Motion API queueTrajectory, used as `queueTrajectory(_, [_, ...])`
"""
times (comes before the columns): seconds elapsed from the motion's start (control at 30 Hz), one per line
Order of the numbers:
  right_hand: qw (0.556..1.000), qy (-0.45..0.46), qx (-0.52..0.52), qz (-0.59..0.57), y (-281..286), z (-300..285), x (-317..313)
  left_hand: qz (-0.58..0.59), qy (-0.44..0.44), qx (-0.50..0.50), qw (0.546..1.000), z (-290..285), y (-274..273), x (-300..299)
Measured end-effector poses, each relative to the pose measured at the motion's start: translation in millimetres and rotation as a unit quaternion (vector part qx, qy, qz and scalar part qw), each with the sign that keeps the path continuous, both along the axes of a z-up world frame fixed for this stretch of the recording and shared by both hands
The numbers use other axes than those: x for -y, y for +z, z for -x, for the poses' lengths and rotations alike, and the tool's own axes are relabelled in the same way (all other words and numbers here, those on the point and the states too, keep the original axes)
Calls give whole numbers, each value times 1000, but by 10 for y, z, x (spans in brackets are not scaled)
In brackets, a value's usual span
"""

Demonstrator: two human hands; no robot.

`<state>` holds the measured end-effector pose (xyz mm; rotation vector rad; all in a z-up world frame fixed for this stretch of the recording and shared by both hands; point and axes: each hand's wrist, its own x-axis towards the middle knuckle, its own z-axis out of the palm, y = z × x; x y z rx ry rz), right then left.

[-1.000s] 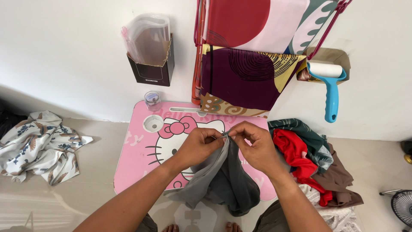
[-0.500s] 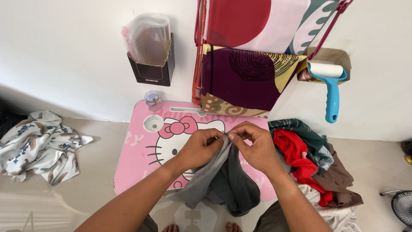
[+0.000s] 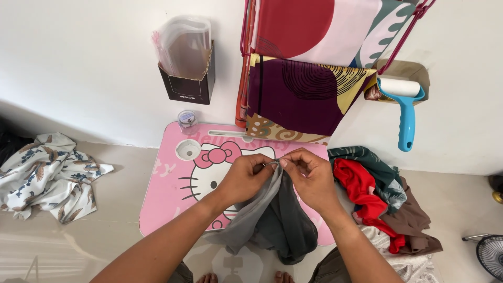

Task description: The person folds a green piece of clothing and places it into a clear plastic bag, sealing it. They then pick up a grey piece of clothing, unfold it, and fold it neatly on the table.

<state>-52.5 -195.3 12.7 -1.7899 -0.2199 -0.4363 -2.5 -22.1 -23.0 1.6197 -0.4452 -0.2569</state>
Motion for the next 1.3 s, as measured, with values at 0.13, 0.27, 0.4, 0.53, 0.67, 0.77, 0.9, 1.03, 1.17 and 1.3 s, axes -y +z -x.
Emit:
queueTrajectory(0.13, [1000, -1, 17, 19, 17, 19, -49, -6, 10, -2, 1000, -32, -60, 11])
queueTrajectory(0.27, [996, -7, 38, 78, 106, 70, -118, 9, 8, -3, 1000, -107, -204, 35])
queueTrajectory(0.4, [994, -32, 31, 102, -53, 12, -74, 0, 4, -4, 1000, -75, -101, -19])
queueTrajectory(0.53, [994, -40, 28, 102, -82, -15, -37, -3, -8, -13, 1000, -84, -104, -38])
queueTrajectory(0.67, [995, -32, 36, 92, -28, -8, -29, -2, -10, -18, 1000, -69, -82, -52])
queueTrajectory(0.77, [994, -22, 42, 99, -29, -15, -27, 3, -6, -22, 1000, -75, -72, -28])
queueTrajectory(0.9, [994, -19, 42, 100, 1, -3, -34, 9, -17, -33, 999, -75, -70, -68])
queueTrajectory(1.03, [994, -12, 59, 85, 13, -7, -2, 20, -35, -19, 999, -73, -52, -85])
queueTrajectory(1.17, [994, -8, 77, 77, 28, 3, 27, 31, -51, 3, 998, -68, -31, -81])
queueTrajectory(1.3, [994, 10, 87, 70, 41, 29, 55, 41, -69, 46, 996, -53, -14, -100])
